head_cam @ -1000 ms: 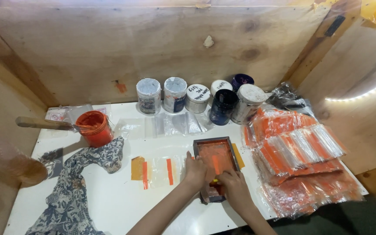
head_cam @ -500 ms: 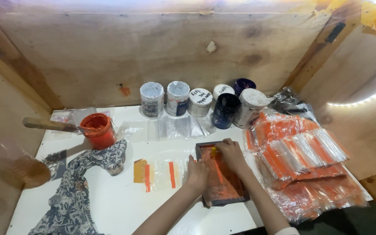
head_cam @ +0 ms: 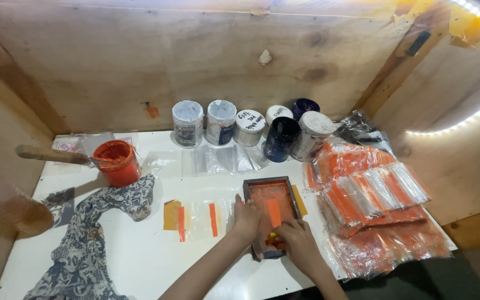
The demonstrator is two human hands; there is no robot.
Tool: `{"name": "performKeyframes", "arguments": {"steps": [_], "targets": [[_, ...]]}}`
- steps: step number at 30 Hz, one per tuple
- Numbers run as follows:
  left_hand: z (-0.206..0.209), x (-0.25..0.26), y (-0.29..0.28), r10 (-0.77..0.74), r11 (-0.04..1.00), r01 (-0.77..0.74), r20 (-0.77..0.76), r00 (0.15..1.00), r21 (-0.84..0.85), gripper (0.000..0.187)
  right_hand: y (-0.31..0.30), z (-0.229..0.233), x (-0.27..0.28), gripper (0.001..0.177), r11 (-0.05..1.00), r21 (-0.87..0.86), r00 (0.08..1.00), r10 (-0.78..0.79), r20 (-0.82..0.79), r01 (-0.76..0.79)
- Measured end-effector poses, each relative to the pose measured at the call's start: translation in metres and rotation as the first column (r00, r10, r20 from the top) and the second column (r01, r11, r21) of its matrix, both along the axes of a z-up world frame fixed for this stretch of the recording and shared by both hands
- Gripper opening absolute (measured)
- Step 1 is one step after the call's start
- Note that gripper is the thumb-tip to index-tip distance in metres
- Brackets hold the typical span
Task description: The person uses a yellow sponge to apply orange paint from a rectangular tray onto small, clear plastic strips laid out on a white table. The person repeatedly dips the sponge into the paint and spreads it across the strips. A patterned cloth is used to wipe the sponge or hands during the process.
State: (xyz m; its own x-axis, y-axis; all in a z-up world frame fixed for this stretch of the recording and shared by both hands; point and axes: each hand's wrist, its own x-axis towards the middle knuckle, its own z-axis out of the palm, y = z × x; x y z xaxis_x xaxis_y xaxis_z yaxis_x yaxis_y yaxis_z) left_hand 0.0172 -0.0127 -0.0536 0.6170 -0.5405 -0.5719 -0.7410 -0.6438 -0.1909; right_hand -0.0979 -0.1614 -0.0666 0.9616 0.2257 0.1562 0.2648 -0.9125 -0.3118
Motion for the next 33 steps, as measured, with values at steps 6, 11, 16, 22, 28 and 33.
{"name": "performKeyframes", "arguments": {"steps": [6,11,16,22,28,33], "targets": [[0.005,-0.013,0.037,0.030,0.976,-0.031,-0.010,1.000,-0.214,0.152,-0.004,-0.024,-0.044,0.041,0.997,-0.078,0.980,-0.003,0.200,0.019],[-0.032,-0.022,0.071,0.059,0.796,-0.027,0.033,0.998,-0.605,0.143,0.003,-0.020,-0.057,0.033,0.994,-0.087,0.969,-0.038,0.242,0.061],[-0.040,-0.047,0.092,0.172,0.688,-0.031,0.122,0.978,-0.725,0.110,0.001,-0.025,-0.058,0.046,0.985,-0.153,0.957,-0.034,0.287,0.081],[-0.034,-0.067,0.099,0.262,0.714,-0.116,0.110,0.959,-0.691,0.088,0.027,-0.024,-0.059,0.053,0.960,-0.265,0.810,0.084,0.581,0.091],[-0.049,-0.067,0.097,0.244,0.804,-0.110,0.155,0.957,-0.585,0.096,0.040,-0.028,-0.054,0.048,0.936,-0.319,0.786,0.084,0.612,0.148],[-0.043,-0.070,0.100,0.256,0.764,-0.134,0.106,0.961,-0.631,0.085,0.042,-0.026,-0.047,0.042,0.932,-0.314,0.782,0.057,0.621,0.182]]}}
